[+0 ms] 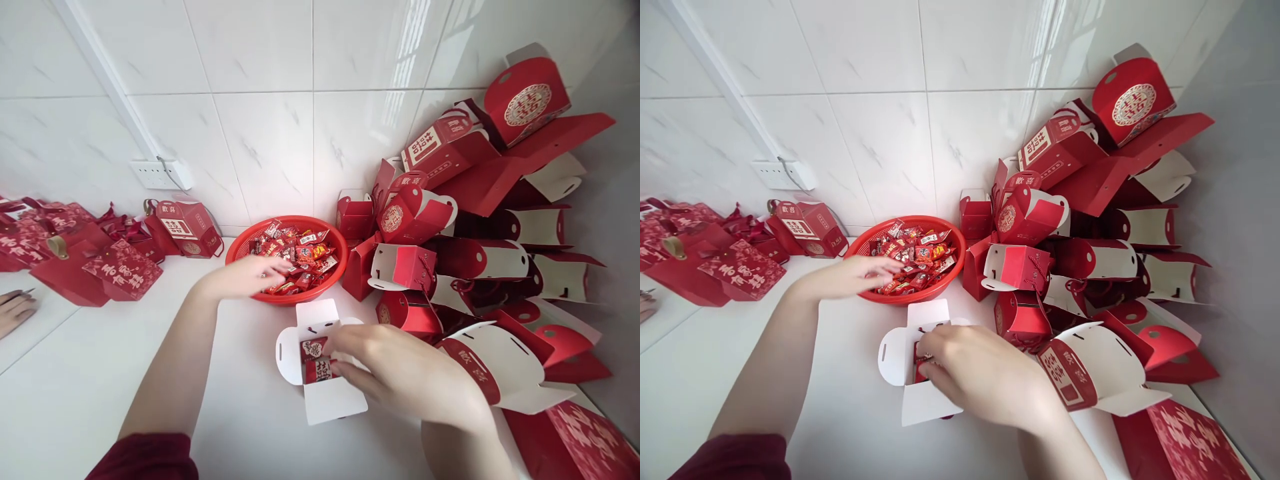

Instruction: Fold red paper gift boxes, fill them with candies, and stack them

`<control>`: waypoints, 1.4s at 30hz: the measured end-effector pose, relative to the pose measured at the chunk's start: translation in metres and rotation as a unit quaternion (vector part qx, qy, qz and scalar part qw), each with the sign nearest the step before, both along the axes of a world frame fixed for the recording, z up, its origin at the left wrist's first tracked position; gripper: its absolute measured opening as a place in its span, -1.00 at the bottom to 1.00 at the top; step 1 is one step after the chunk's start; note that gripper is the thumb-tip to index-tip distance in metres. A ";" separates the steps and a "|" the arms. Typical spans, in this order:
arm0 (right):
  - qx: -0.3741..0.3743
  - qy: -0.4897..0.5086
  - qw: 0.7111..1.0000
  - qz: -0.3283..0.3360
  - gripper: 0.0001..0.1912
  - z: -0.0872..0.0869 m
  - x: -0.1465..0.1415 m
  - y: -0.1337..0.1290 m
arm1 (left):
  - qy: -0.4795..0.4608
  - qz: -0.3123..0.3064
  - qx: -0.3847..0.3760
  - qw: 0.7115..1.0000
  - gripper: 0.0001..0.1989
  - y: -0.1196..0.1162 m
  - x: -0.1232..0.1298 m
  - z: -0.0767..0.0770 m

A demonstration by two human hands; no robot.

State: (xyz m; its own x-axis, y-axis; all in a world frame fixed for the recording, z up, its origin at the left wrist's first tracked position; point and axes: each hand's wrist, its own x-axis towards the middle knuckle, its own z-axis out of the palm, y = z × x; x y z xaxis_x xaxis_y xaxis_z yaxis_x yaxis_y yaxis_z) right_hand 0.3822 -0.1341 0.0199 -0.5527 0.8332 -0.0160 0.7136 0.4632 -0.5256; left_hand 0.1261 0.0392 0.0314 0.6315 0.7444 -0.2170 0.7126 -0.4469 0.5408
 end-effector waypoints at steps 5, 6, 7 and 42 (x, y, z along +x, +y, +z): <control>-0.078 -0.007 0.987 0.142 -0.74 0.000 0.010 -0.011 | 0.032 0.116 0.106 0.987 -0.64 0.081 0.007 -0.005; -0.091 -0.012 0.984 0.153 -0.71 -0.001 0.011 -0.010 | 0.043 0.118 0.107 0.986 -0.66 0.090 0.011 -0.010; -0.094 -0.015 0.984 0.150 -0.70 -0.003 0.013 -0.008 | 0.053 0.118 0.109 0.986 -0.68 0.097 0.015 -0.015; -0.045 0.021 0.998 -0.026 -0.72 0.001 0.047 -0.001 | 0.106 0.219 0.296 0.923 -0.67 0.108 0.011 -0.074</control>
